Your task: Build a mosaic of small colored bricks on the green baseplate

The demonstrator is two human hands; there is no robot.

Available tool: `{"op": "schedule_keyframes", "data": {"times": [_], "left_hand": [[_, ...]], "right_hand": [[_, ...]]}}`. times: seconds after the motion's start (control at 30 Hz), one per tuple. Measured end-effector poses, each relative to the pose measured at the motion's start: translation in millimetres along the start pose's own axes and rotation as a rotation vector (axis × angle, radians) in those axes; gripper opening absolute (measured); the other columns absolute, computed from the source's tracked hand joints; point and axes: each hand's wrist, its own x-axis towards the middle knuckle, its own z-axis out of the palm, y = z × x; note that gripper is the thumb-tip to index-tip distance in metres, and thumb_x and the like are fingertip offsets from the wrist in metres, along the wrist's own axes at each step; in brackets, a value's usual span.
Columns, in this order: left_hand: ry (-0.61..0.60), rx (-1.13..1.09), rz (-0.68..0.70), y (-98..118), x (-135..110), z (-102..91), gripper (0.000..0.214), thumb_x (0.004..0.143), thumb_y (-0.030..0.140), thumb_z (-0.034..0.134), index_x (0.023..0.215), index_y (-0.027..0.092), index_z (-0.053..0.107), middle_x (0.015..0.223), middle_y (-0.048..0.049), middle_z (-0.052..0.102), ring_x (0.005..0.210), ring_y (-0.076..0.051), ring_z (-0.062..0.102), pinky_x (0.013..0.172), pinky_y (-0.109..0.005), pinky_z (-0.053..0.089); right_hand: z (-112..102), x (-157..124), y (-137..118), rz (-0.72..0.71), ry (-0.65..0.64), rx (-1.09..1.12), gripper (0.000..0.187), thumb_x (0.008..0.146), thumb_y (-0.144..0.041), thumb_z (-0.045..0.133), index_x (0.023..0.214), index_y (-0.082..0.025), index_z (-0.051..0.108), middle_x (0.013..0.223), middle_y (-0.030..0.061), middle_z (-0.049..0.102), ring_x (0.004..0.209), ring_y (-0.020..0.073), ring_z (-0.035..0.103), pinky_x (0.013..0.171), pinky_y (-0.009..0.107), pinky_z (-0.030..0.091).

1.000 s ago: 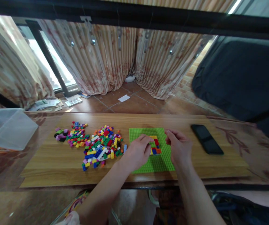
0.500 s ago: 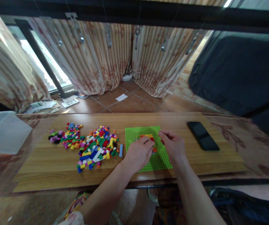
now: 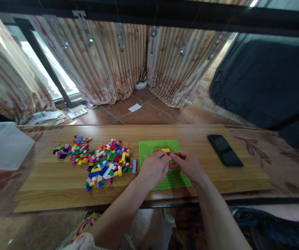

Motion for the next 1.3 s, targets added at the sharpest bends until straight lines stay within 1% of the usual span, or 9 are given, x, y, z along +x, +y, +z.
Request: {"op": "schedule_keyframes", "data": {"times": [0.1,0.23,0.37,0.5,0.67,0.83,1.07,1.3], "left_hand": [[0.008,-0.013,-0.007,0.0,0.3,0.6,0.023,0.091,0.016,0.044,0.101,0.018,0.064,0.099,-0.0057,0.064,0.094,-0.016,0.061,0.086,-0.03,0.052],[0.023,-0.02,-0.006,0.2,0.7,2.1,0.022,0.09,0.015,0.045,0.1,0.018,0.064,0.099,-0.0057,0.064,0.094,-0.016,0.061,0.086,-0.03,0.052],[0.038,-0.024,-0.01,1.5,1.1,3.4,0.022,0.09,0.015,0.045,0.098,0.018,0.065,0.098,-0.0054,0.064,0.093,-0.016,0.061,0.085,-0.029,0.052],[0.053,-0.027,-0.008,1.8,1.1,4.3,0.02,0.089,0.014,0.046,0.096,0.017,0.065,0.098,-0.0052,0.065,0.094,-0.016,0.061,0.085,-0.029,0.052],[0.065,-0.033,-0.019,1.6,0.6,4.9,0.019,0.089,0.015,0.046,0.092,0.017,0.065,0.097,-0.0052,0.065,0.092,-0.016,0.062,0.083,-0.029,0.053],[0.077,-0.048,-0.039,2.0,0.7,5.7,0.019,0.087,0.013,0.047,0.093,0.017,0.065,0.097,-0.0051,0.066,0.09,-0.015,0.063,0.083,-0.028,0.053],[0.076,-0.071,-0.063,2.8,0.8,6.3,0.018,0.088,0.013,0.047,0.09,0.018,0.065,0.096,-0.0046,0.067,0.088,-0.015,0.063,0.082,-0.028,0.054],[0.083,-0.068,-0.084,2.7,0.1,5.4,0.015,0.087,0.015,0.049,0.091,0.018,0.063,0.098,-0.0045,0.066,0.089,-0.015,0.063,0.081,-0.029,0.054]], "right_hand": [[-0.4,-3.5,-7.3,0.052,-0.007,0.056,0.038,0.061,-0.049,0.072,0.074,-0.013,0.072,0.062,0.0019,0.066,0.054,0.011,0.051,0.05,0.024,0.036],[-1.3,-5.5,-12.3,0.105,-0.019,0.093,0.04,0.057,-0.049,0.074,0.074,-0.013,0.071,0.062,0.0011,0.065,0.054,0.0101,0.05,0.051,0.023,0.037],[-2.5,-6.0,-10.2,0.122,-0.039,0.111,0.041,0.058,-0.049,0.074,0.077,-0.013,0.071,0.063,0.0005,0.064,0.053,0.0096,0.049,0.051,0.023,0.038],[-3.9,-6.7,-6.2,0.145,-0.06,0.132,0.042,0.059,-0.047,0.075,0.083,-0.013,0.071,0.066,0.001,0.066,0.055,0.0105,0.053,0.052,0.023,0.04],[-4.4,-6.9,-3.8,0.133,-0.068,0.147,0.039,0.059,-0.044,0.076,0.083,-0.014,0.072,0.065,0.0008,0.066,0.056,0.0111,0.055,0.052,0.024,0.042],[-3.6,-6.5,-4.2,0.108,-0.074,0.154,0.033,0.06,-0.042,0.075,0.079,-0.015,0.071,0.065,0.0008,0.067,0.056,0.0105,0.055,0.051,0.023,0.043],[-2.9,-4.7,0.1,0.104,-0.074,0.159,0.032,0.06,-0.04,0.077,0.08,-0.016,0.07,0.067,0.0013,0.067,0.058,0.0128,0.059,0.054,0.026,0.05],[-1.9,-5.1,1.5,0.079,-0.072,0.133,0.03,0.064,-0.042,0.073,0.08,-0.016,0.07,0.068,0.0015,0.068,0.06,0.0128,0.06,0.054,0.026,0.05]]}}
